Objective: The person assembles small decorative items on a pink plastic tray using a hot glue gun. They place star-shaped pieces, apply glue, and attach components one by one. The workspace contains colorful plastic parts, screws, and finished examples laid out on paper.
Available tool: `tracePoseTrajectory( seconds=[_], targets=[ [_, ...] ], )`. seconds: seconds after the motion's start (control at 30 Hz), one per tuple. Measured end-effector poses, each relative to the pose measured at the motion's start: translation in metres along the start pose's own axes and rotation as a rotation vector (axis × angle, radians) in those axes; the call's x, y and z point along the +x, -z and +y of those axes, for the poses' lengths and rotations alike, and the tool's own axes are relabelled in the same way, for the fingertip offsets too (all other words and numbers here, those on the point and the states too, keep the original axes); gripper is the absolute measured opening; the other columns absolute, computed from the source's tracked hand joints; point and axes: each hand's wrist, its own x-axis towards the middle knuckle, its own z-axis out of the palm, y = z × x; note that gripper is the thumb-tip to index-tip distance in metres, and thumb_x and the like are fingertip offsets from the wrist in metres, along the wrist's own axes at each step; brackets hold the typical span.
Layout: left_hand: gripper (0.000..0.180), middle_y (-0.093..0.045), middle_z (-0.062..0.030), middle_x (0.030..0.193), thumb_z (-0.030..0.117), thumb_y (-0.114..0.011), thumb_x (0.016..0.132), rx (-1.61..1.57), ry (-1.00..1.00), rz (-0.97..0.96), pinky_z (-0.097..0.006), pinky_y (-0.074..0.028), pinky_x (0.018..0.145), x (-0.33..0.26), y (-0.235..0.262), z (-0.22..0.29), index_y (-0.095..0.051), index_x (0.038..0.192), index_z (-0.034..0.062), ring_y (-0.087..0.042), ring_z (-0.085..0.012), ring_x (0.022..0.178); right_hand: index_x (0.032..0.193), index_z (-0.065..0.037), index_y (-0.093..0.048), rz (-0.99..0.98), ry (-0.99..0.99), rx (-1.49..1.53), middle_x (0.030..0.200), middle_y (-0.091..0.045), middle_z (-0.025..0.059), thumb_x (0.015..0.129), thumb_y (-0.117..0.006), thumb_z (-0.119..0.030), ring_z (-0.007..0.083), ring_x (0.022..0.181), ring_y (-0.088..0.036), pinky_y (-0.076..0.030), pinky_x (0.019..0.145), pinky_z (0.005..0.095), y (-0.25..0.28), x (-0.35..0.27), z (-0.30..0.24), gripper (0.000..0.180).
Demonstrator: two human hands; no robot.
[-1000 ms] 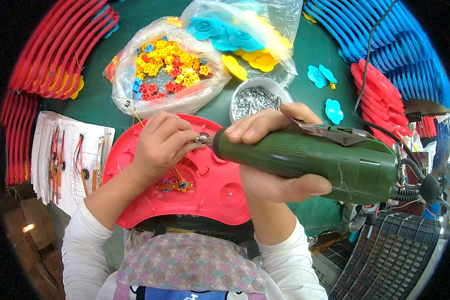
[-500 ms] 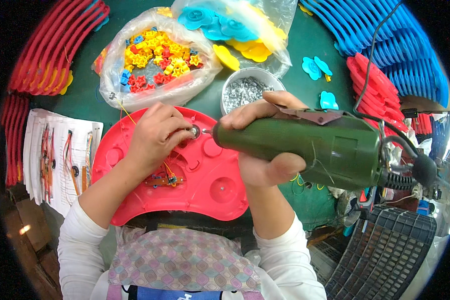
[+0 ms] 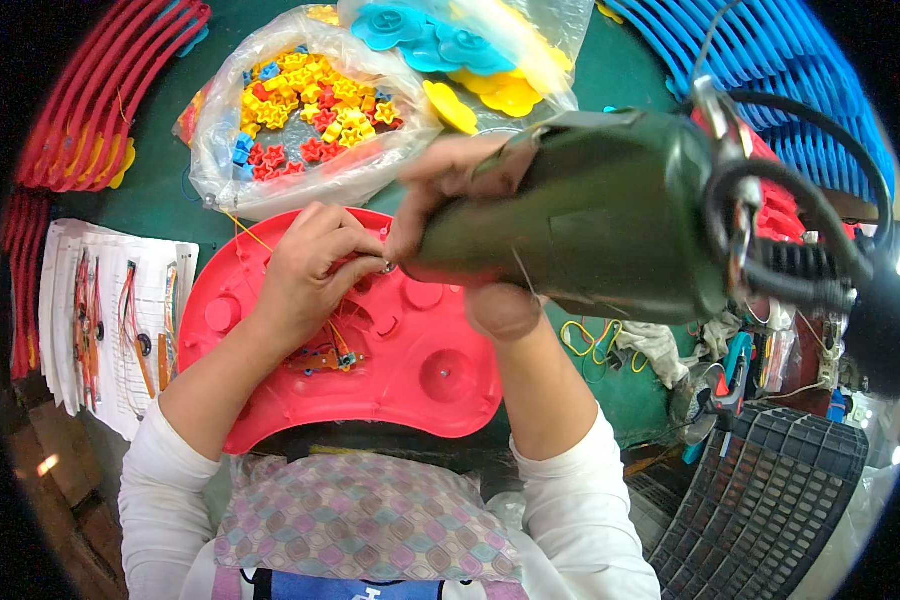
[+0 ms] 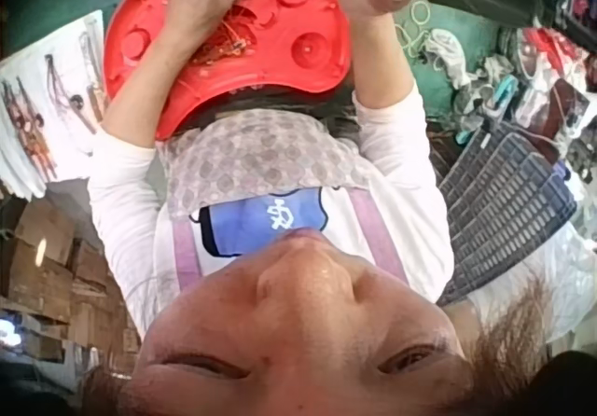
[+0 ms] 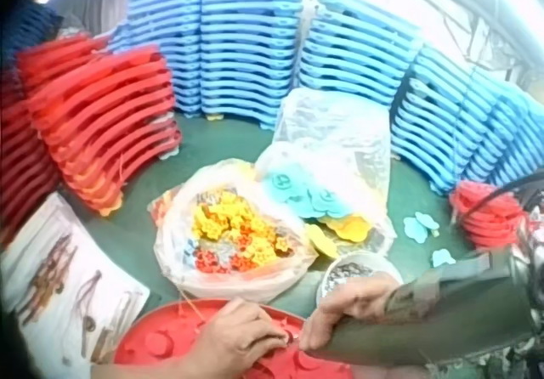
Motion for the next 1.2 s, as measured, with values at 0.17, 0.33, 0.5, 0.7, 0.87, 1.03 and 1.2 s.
tracePoseTrajectory(
  seconds=[0.17,0.33,0.5,0.7,0.87,1.03,1.2],
  targets=[
    [0.018,-0.062,-0.0103,0.092,0.004,-0.075,0.080,-0.079,0.034,-0.013,-0.041,-0.050,0.083,-0.001,0.003,0.006,-0.071,0.097,0.0059,-0.059,-0.0304,0.094,0.131,0.009,-0.048,0.119,0.167,0.003,0.082,-0.064,0.0144,0.077,-0.045,-0.096,0.0274,0.068,-0.066,-0.058,0.066,0.0396,-0.009,0.001,-0.004,0.118],
    [0.031,-0.067,-0.0112,0.100,-0.002,-0.074,0.079,-0.139,0.121,0.007,-0.042,-0.051,0.087,0.000,0.013,0.016,-0.068,0.109,0.0045,-0.062,-0.0320,0.102,0.134,0.008,-0.047,0.141,0.320,0.159,0.081,-0.063,0.0151,0.077,-0.041,-0.097,0.0288,0.068,-0.066,-0.058,0.065,0.0406,-0.023,0.003,-0.002,0.119],
    [0.033,-0.069,-0.0111,0.102,-0.003,-0.073,0.078,-0.095,0.080,0.009,-0.042,-0.052,0.088,-0.001,0.020,0.017,-0.067,0.110,0.0034,-0.063,-0.0318,0.102,0.134,0.007,-0.048,0.146,0.328,0.147,0.079,-0.063,0.0145,0.076,-0.040,-0.098,0.0281,0.067,-0.066,-0.057,0.064,0.0404,-0.032,0.004,0.002,0.120],
    [0.037,-0.068,-0.0117,0.104,-0.002,-0.075,0.076,0.092,-0.095,0.023,-0.043,-0.053,0.089,-0.004,0.019,0.012,-0.065,0.111,0.0039,-0.063,-0.0322,0.102,0.134,0.007,-0.048,0.145,0.329,0.133,0.079,-0.063,0.0146,0.077,-0.039,-0.098,0.0280,0.068,-0.066,-0.057,0.065,0.0404,-0.034,0.004,0.001,0.120],
    [0.038,-0.063,-0.0135,0.109,-0.002,-0.076,0.076,0.008,-0.016,0.075,-0.042,-0.053,0.091,-0.003,0.018,0.010,-0.063,0.112,0.0028,-0.062,-0.0332,0.105,0.134,0.007,-0.048,0.161,0.296,0.126,0.079,-0.063,0.0146,0.079,-0.039,-0.097,0.0278,0.067,-0.066,-0.057,0.064,0.0405,-0.030,-0.002,0.004,0.117],
    [0.025,-0.059,-0.0131,0.107,-0.001,-0.077,0.076,-0.092,0.136,-0.068,-0.042,-0.052,0.089,-0.011,0.020,0.002,-0.064,0.097,-0.0014,-0.061,-0.0330,0.103,0.133,0.006,-0.050,0.203,0.275,0.152,0.079,-0.064,0.0142,0.080,-0.040,-0.095,0.0279,0.068,-0.067,-0.058,0.066,0.0406,-0.030,-0.004,0.008,0.115],
    [0.020,-0.059,-0.0120,0.103,0.001,-0.079,0.074,-0.008,0.060,0.007,-0.041,-0.052,0.086,-0.011,0.011,0.001,-0.065,0.088,-0.0016,-0.060,-0.0316,0.099,0.132,0.004,-0.051,0.206,0.213,0.142,0.081,-0.065,0.0138,0.081,-0.041,-0.095,0.0272,0.069,-0.067,-0.057,0.067,0.0401,-0.027,-0.005,0.012,0.112]
  ],
)
